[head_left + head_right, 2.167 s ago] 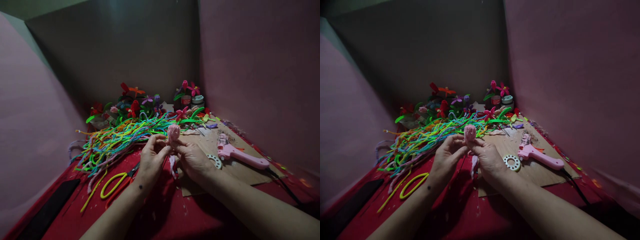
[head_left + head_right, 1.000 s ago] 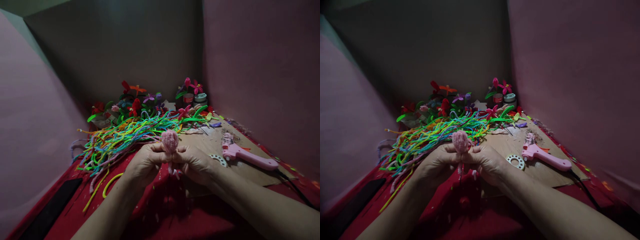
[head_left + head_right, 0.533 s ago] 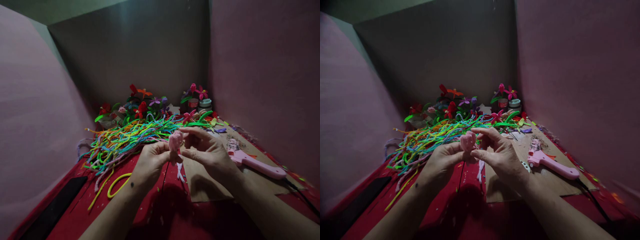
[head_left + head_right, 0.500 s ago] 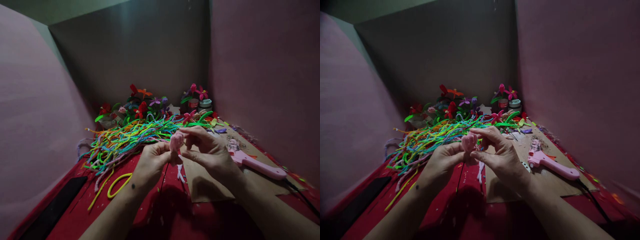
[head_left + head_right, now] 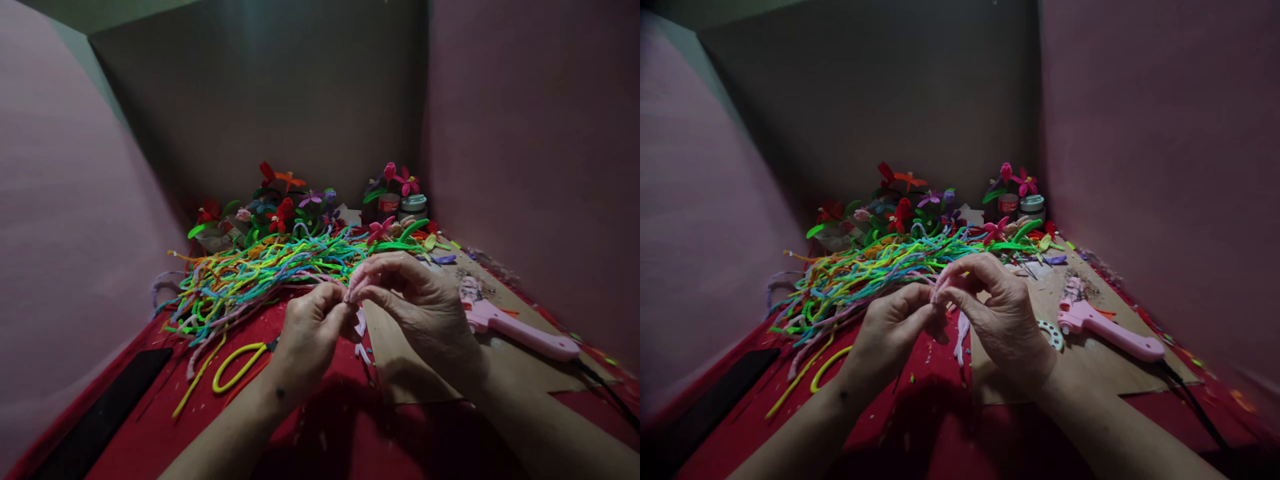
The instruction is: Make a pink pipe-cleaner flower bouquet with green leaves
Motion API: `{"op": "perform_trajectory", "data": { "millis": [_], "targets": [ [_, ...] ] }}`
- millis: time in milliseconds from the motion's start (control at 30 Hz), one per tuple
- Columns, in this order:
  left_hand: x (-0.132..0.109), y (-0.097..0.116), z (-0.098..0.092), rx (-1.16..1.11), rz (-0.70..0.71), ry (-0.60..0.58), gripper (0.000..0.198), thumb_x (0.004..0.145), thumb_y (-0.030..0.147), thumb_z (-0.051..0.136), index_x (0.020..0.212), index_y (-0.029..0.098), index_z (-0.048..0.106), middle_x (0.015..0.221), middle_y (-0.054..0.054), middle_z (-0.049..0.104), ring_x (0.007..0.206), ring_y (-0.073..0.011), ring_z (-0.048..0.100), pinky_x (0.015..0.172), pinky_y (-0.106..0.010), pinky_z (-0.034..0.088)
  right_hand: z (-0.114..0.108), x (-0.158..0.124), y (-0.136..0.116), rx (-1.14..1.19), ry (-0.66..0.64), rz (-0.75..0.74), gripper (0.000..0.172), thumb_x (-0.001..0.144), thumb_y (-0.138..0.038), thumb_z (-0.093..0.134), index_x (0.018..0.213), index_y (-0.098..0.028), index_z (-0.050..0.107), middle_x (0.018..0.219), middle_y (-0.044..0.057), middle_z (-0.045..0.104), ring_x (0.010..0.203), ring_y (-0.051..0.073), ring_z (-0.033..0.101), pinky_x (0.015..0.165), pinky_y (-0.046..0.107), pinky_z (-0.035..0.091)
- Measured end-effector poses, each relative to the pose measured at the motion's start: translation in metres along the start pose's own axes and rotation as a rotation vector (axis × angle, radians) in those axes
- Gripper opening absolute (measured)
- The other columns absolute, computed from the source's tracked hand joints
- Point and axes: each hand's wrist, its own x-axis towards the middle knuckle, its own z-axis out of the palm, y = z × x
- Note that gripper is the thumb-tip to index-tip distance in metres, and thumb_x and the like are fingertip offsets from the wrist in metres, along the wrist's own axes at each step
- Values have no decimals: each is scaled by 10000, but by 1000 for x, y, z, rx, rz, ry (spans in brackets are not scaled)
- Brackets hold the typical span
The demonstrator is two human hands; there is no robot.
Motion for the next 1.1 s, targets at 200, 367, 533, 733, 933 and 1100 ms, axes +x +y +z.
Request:
{"op": "perform_trajectory", "data": {
  "millis": [200, 367, 533, 733, 933, 1100],
  "targets": [
    [0, 2, 1, -72, -32, -63, 84, 767, 205, 558, 718, 140, 574, 570, 21, 565, 450, -81, 538, 466, -198, 439, -4, 1, 6, 149, -64, 122, 322, 814, -204, 595, 1131, -254, 566, 824, 4, 646, 761, 154, 623, 752, 341, 497],
    [2, 3, 2, -91, -56, -74, 133, 767, 259, 580, 702, 144, 572, 531, 37, 518, 394, -43, 420, 366, -155, 306, -7, 4, 4, 89, -116, 148, 201, 817, -224, 585, 1013, -217, 629, 780, 15, 639, 656, 124, 584, 591, 271, 477],
    [3, 1, 2, -74, -90, -102, 129, 766, 261, 579, 705, 149, 602, 462, 52, 446, 379, -38, 334, 367, -161, 235, -10, 5, 6, 155, -215, 198, 128, 853, -246, 538, 966, -202, 576, 700, -8, 603, 585, 101, 550, 542, 245, 457],
    [2, -12, 0, 200, 180, -44, 172, 824, 260, 522, 721, 170, 626, 562, 28, 485, 469, -62, 395, 458, -186, 327, -8, 3, 7, 200, -174, 224, 95, 858, -249, 518, 916, -198, 573, 701, -8, 584, 598, 104, 539, 544, 247, 452],
    [-2, -21, 1, 685, 614, -38, 226, 866, 108, 400, 979, 169, 586, 851, -57, 615, 763, -138, 557, 706, -232, 444, -2, 2, 7, 207, -103, 254, 70, 851, -228, 519, 875, -188, 572, 683, -14, 578, 579, 92, 524, 531, 234, 444],
    [-8, -20, 5, 937, 659, -34, 258, 870, 78, 341, 1073, 105, 498, 926, -110, 583, 835, -180, 557, 730, -303, 500, -2, 3, 6, 177, -78, 246, 62, 840, -215, 535, 845, -172, 579, 647, -17, 569, 571, 91, 524, 525, 226, 446]
  ]
}}
